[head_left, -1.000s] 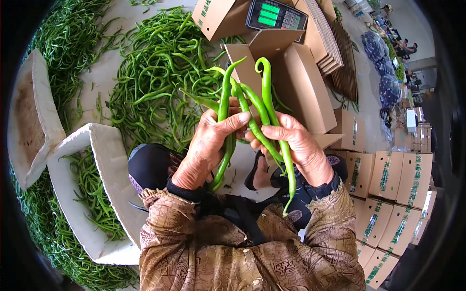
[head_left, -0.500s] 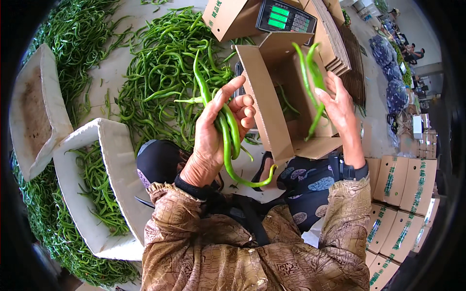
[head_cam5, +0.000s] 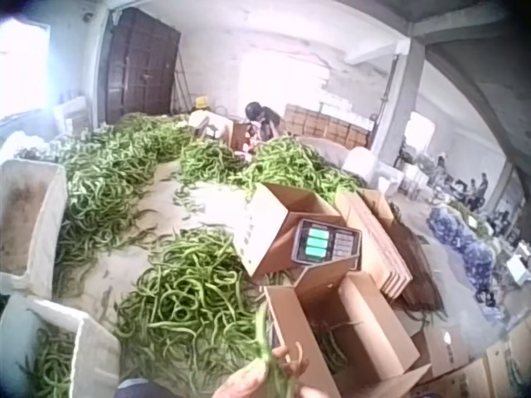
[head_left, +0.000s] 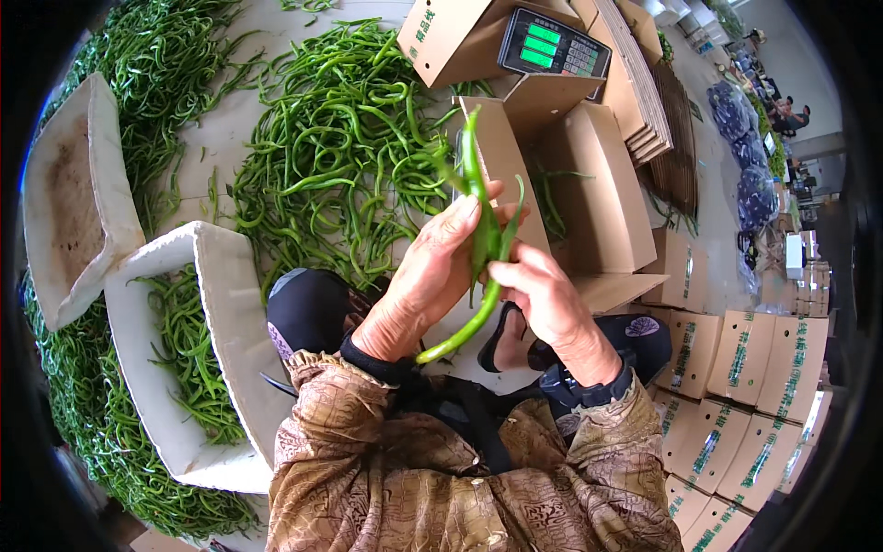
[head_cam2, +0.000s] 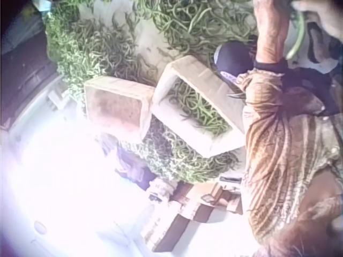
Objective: Packing green chili peppers into boxes, weighing them on a scale, and sealing the boxes with tape.
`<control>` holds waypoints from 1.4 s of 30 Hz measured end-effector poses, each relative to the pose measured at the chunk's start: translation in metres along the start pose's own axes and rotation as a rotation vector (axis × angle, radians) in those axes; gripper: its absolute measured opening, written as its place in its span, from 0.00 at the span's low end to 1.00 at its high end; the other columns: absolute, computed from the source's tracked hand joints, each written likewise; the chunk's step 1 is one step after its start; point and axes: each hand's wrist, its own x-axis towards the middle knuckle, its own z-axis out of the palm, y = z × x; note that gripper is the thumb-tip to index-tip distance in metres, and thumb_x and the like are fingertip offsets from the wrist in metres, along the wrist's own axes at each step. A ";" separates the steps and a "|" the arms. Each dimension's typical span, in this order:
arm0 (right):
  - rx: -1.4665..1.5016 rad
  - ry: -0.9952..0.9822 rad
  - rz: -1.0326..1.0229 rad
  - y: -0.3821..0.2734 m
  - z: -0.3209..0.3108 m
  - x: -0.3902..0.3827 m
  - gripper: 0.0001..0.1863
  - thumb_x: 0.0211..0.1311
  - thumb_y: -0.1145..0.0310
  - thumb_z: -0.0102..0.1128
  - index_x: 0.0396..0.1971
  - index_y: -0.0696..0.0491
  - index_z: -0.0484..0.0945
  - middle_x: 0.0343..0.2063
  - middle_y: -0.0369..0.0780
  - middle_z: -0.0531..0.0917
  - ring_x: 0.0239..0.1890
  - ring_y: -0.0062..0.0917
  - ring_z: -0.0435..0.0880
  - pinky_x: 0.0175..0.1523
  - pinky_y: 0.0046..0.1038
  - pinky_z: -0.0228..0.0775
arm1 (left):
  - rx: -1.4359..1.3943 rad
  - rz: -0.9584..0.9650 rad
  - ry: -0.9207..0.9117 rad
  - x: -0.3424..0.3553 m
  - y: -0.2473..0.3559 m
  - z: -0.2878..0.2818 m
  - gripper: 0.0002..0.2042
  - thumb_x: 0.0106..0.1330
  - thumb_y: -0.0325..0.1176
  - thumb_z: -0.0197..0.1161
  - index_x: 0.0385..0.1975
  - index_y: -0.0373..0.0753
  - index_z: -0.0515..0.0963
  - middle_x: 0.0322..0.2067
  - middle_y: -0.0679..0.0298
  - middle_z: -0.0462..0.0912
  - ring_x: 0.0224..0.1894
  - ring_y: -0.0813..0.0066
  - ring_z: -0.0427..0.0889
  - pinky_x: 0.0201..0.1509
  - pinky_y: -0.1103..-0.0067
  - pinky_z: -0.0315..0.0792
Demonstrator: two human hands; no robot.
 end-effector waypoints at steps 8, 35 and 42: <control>0.289 -0.130 0.028 0.002 -0.019 0.007 0.16 0.68 0.67 0.47 0.51 0.59 0.72 0.36 0.42 0.81 0.36 0.27 0.81 0.44 0.28 0.73 | -0.058 -0.208 -0.090 -0.005 0.011 0.005 0.26 0.72 0.48 0.48 0.59 0.32 0.67 0.42 0.59 0.78 0.25 0.78 0.66 0.28 0.80 0.66; 0.198 0.079 -0.485 -0.099 -0.093 -0.054 0.24 0.71 0.62 0.48 0.60 0.63 0.63 0.48 0.48 0.80 0.38 0.21 0.82 0.33 0.18 0.73 | 0.554 0.229 0.349 -0.072 0.110 -0.009 0.09 0.65 0.34 0.64 0.39 0.39 0.75 0.29 0.68 0.79 0.31 0.82 0.79 0.35 0.86 0.73; -0.339 0.377 -0.613 -0.110 -0.085 -0.041 0.24 0.72 0.60 0.48 0.60 0.61 0.65 0.48 0.46 0.80 0.44 0.22 0.80 0.45 0.21 0.73 | 0.408 0.259 0.328 -0.089 0.098 -0.018 0.08 0.64 0.32 0.64 0.39 0.38 0.75 0.29 0.68 0.79 0.32 0.80 0.80 0.37 0.84 0.74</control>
